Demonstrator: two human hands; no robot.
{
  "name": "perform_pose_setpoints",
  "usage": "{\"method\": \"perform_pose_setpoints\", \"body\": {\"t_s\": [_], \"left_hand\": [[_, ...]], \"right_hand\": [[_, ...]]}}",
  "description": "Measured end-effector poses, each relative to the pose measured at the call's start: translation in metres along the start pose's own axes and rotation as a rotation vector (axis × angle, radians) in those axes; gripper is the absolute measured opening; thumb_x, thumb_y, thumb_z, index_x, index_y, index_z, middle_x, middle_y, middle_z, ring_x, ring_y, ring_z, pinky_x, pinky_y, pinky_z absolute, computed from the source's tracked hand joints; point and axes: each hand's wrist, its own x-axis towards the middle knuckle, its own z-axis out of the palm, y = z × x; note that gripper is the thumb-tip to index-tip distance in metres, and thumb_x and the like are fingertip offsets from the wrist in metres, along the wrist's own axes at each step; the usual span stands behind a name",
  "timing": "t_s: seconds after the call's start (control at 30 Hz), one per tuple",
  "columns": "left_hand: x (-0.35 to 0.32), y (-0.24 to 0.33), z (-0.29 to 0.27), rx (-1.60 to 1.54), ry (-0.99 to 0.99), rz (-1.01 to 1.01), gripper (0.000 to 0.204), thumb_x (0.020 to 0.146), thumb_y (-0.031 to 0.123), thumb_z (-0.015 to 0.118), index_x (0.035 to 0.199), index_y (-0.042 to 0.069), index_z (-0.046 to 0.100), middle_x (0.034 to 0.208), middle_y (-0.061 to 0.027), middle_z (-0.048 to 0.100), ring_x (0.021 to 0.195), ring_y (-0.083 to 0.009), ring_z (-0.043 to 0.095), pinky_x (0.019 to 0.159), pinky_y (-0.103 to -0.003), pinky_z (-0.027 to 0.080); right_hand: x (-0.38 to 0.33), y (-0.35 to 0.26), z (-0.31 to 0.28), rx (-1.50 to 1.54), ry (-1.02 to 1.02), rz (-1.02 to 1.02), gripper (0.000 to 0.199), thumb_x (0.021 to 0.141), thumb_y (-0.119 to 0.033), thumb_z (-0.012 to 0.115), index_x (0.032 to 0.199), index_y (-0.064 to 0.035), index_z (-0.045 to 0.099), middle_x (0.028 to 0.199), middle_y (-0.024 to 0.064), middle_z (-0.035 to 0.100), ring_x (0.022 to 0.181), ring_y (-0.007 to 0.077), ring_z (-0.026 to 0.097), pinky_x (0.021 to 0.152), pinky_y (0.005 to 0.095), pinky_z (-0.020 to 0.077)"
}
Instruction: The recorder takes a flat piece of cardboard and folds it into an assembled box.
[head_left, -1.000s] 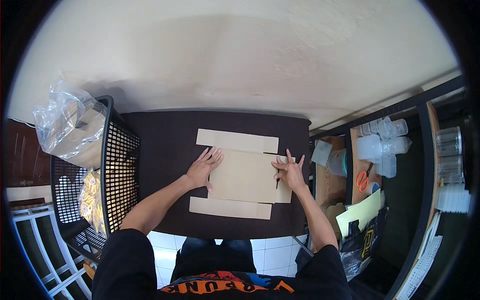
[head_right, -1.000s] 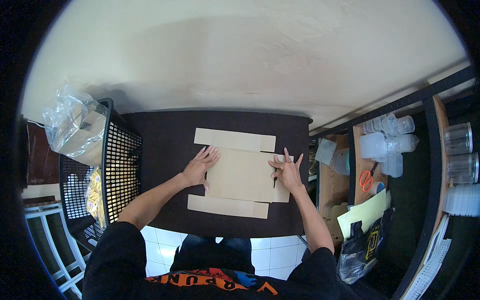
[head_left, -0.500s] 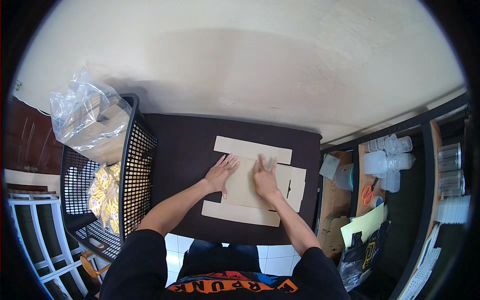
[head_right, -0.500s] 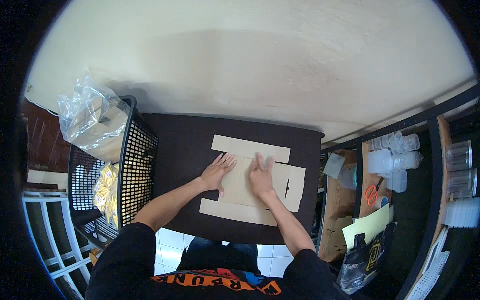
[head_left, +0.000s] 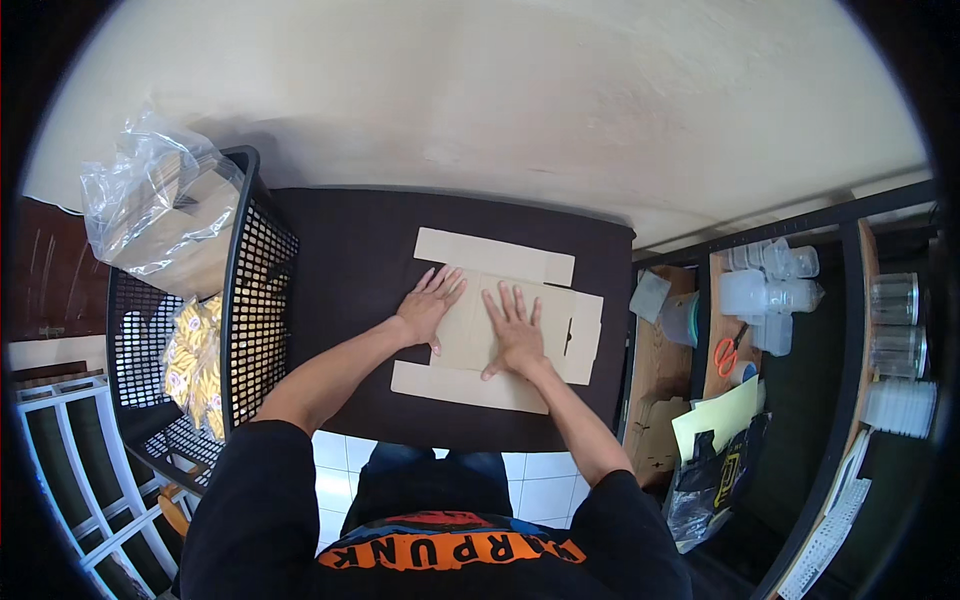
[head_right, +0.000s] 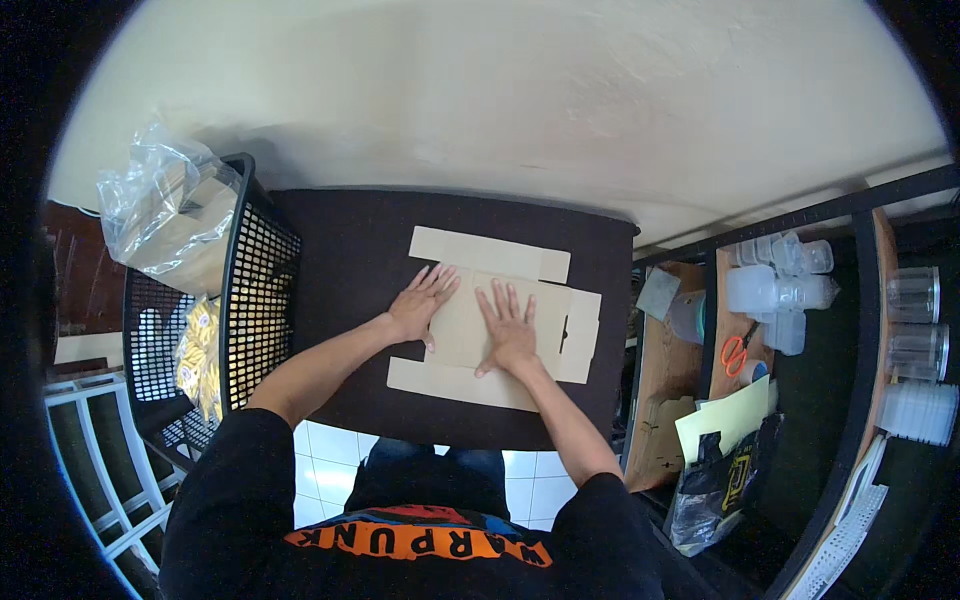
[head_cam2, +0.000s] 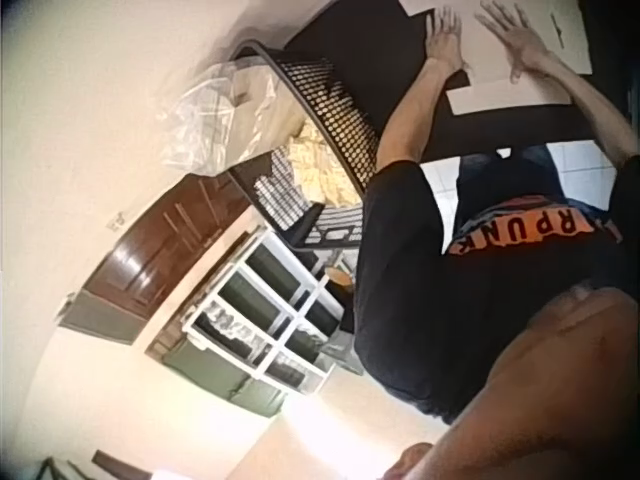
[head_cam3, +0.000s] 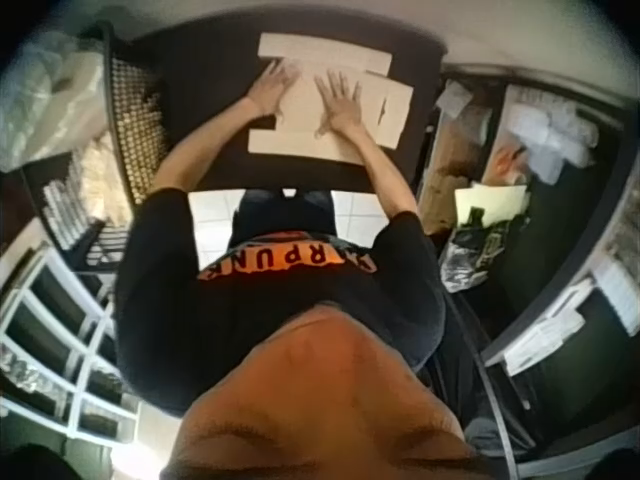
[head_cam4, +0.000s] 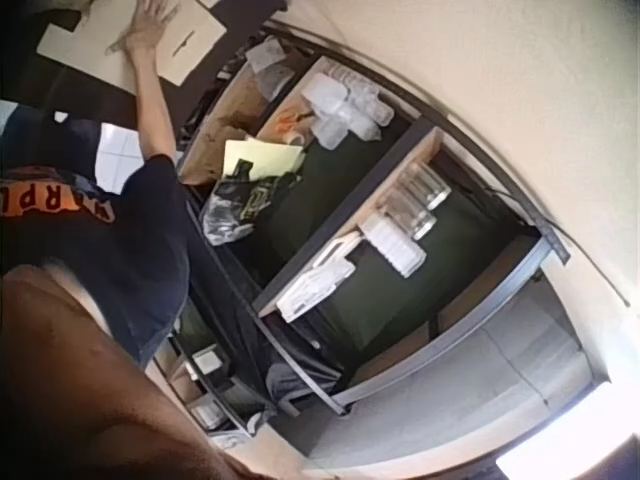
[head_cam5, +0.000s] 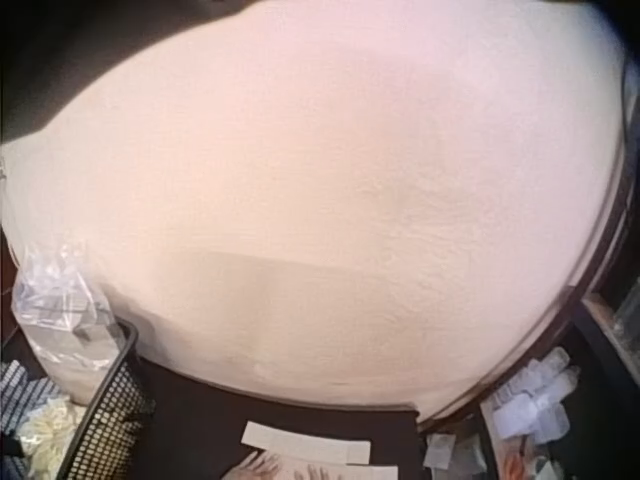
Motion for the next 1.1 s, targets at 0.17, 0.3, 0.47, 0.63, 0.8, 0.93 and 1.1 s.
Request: {"method": "perform_pose_setpoints", "body": {"t_s": [0.17, 0.3, 0.47, 0.63, 0.8, 0.93, 1.1], "left_hand": [[0.008, 0.005, -0.007, 0.037, -0.012, -0.038, 0.145, 0.046, 0.038, 0.099, 0.160, 0.002, 0.018, 0.169, -0.0185, 0.013, 0.157, -0.0345, 0.008, 0.128, -0.049, 0.008], [0.010, 0.025, -0.009, 0.123, -0.058, -0.060, 0.151, 0.042, 0.045, 0.099, 0.159, -0.005, 0.016, 0.167, -0.0253, 0.011, 0.156, -0.0406, 0.007, 0.127, -0.055, 0.005], [0.051, 0.122, 0.002, -0.070, -0.026, -0.054, 0.162, 0.039, 0.053, 0.098, 0.156, -0.014, 0.008, 0.167, -0.0287, 0.010, 0.156, -0.0423, 0.000, 0.123, -0.064, -0.001], [0.089, 0.173, 0.004, 0.254, -0.153, -0.034, 0.167, 0.038, 0.062, 0.095, 0.158, -0.010, 0.004, 0.168, -0.0273, 0.007, 0.156, -0.0416, -0.002, 0.123, -0.064, -0.003], [0.075, 0.142, 0.004, 0.115, -0.050, 0.062, 0.170, 0.032, 0.062, 0.095, 0.161, -0.001, 0.005, 0.168, -0.0258, 0.006, 0.157, -0.0413, -0.002, 0.124, -0.062, -0.003], [0.042, 0.082, -0.008, 0.008, 0.033, -0.156, 0.172, 0.029, 0.063, 0.095, 0.162, 0.001, 0.004, 0.168, -0.0267, 0.004, 0.157, -0.0401, 0.000, 0.124, -0.060, -0.002], [-0.011, 0.065, 0.018, -0.068, 0.092, -0.281, 0.159, 0.043, 0.059, 0.095, 0.158, -0.009, 0.008, 0.166, -0.0292, 0.008, 0.156, -0.0419, 0.005, 0.126, -0.056, 0.003]], "right_hand": [[-0.031, 0.075, -0.017, -0.040, 0.006, 0.152, 0.167, 0.031, -0.045, 0.100, 0.165, -0.0259, 0.000, 0.171, 0.0134, -0.003, 0.157, 0.0388, 0.000, 0.120, 0.0716, 0.0040], [-0.051, 0.104, -0.008, -0.052, -0.014, 0.212, 0.171, 0.027, -0.042, 0.101, 0.165, -0.0281, 0.000, 0.171, 0.0129, -0.003, 0.156, 0.0416, -0.001, 0.119, 0.0729, 0.0042], [-0.059, 0.120, -0.002, 0.031, 0.044, 0.140, 0.171, 0.025, -0.043, 0.100, 0.165, -0.0274, 0.003, 0.171, 0.0133, -0.003, 0.156, 0.0450, -0.003, 0.118, 0.0735, 0.0027], [-0.063, 0.123, 0.013, 0.061, 0.003, 0.116, 0.173, 0.024, -0.045, 0.100, 0.165, -0.0251, 0.003, 0.171, 0.0168, -0.005, 0.155, 0.0468, -0.007, 0.116, 0.0754, -0.0010], [-0.060, 0.123, 0.004, -0.020, -0.072, 0.135, 0.177, 0.024, -0.051, 0.099, 0.165, -0.0226, -0.004, 0.170, 0.0183, -0.013, 0.154, 0.0484, -0.011, 0.114, 0.0774, -0.0001], [-0.058, 0.136, -0.018, -0.079, -0.036, 0.141, 0.174, 0.025, -0.045, 0.100, 0.165, -0.0255, -0.002, 0.170, 0.0180, -0.009, 0.155, 0.0456, -0.010, 0.117, 0.0743, -0.0002], [-0.076, 0.122, -0.005, 0.002, 0.031, 0.036, 0.166, 0.026, -0.036, 0.100, 0.165, -0.0222, 0.011, 0.171, 0.0170, -0.001, 0.155, 0.0454, 0.003, 0.120, 0.0702, 0.0064]]}}
